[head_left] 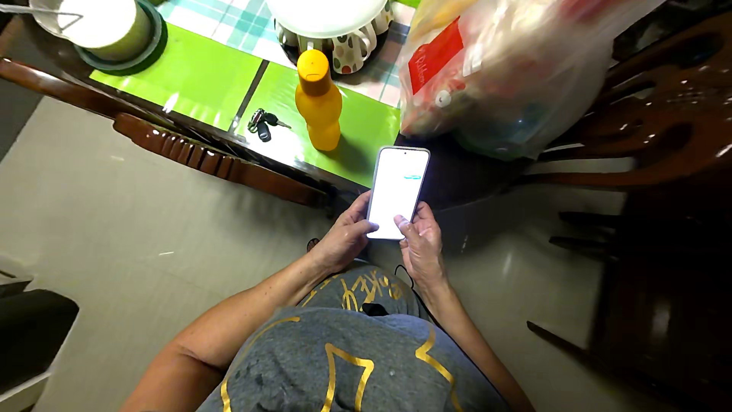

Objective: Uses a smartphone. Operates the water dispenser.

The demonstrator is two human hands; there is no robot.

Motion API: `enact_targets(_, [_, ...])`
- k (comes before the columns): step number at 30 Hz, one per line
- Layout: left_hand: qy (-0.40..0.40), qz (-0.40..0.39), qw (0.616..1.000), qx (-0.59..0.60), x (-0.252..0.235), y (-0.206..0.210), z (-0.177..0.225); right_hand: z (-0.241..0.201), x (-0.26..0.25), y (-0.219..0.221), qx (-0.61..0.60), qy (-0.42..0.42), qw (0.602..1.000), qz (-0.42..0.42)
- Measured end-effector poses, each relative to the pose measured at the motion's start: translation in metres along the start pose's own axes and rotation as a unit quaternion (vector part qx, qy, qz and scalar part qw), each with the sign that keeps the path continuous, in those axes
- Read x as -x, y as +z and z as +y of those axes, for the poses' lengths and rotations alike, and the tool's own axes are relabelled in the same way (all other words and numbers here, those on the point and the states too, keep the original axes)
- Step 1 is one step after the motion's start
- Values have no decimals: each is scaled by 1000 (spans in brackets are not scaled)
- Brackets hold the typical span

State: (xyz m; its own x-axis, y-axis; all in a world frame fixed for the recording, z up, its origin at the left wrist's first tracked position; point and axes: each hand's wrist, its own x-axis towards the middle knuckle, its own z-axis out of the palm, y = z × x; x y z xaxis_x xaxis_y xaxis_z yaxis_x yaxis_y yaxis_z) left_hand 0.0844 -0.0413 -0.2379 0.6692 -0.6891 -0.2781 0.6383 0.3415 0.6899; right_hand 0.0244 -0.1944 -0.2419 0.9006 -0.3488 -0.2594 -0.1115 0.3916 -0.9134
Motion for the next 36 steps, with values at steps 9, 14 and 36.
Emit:
enact_targets(9, [-7,5,1000,3,3,0,0,0,2,5,10,12,1000,11])
enact_targets(14, [-3,2,1000,-13,5,0,-2,-1,4,9,40,11,999,18])
enact_targets(36, [1,3,1000,-6,8,-4,-3,1,3,25,79,8,996,31])
